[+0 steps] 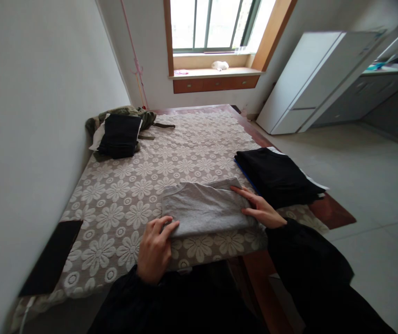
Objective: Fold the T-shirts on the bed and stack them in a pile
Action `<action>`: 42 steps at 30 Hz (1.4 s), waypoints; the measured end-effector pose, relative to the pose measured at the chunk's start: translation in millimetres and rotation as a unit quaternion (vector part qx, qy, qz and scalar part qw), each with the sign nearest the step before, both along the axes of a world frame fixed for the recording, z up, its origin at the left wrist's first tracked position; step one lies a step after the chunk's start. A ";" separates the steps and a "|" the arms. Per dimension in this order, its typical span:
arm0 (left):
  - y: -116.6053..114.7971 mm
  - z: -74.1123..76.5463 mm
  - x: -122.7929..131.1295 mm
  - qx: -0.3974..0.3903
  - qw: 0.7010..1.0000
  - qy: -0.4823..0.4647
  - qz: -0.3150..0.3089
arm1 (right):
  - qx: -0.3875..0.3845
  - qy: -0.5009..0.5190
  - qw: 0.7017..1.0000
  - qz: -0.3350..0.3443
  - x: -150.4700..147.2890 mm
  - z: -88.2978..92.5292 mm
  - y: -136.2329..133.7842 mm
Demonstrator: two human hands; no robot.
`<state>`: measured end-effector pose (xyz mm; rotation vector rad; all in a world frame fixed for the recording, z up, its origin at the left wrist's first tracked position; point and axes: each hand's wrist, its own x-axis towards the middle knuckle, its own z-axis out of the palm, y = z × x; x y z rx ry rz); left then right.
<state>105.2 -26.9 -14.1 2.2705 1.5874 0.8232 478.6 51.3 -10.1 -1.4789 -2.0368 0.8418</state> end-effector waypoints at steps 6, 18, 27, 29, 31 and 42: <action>-0.6 1.3 -1.9 -0.012 1.000 -0.001 -0.014 | 0.005 -0.014 1.000 0.001 -0.6 -3.6 -0.5; -4.6 0.1 -5.5 -0.023 0.999 -0.041 0.027 | -0.017 0.010 1.000 0.012 -2.2 -1.1 0.0; -6.0 0.3 -6.8 -0.057 0.994 -0.070 0.054 | -0.052 0.015 0.998 0.040 7.3 -1.0 5.1; -6.3 0.2 -8.1 -0.067 0.993 -0.076 0.056 | -0.049 0.013 0.998 0.042 7.2 -1.3 5.0; -6.4 0.7 -9.5 -0.080 0.992 -0.082 0.053 | -0.045 0.011 0.998 0.038 6.7 -1.3 4.0; -2.5 26.4 -28.4 -0.133 0.988 -0.071 -0.028 | -0.025 0.010 1.000 0.005 16.1 7.0 -5.6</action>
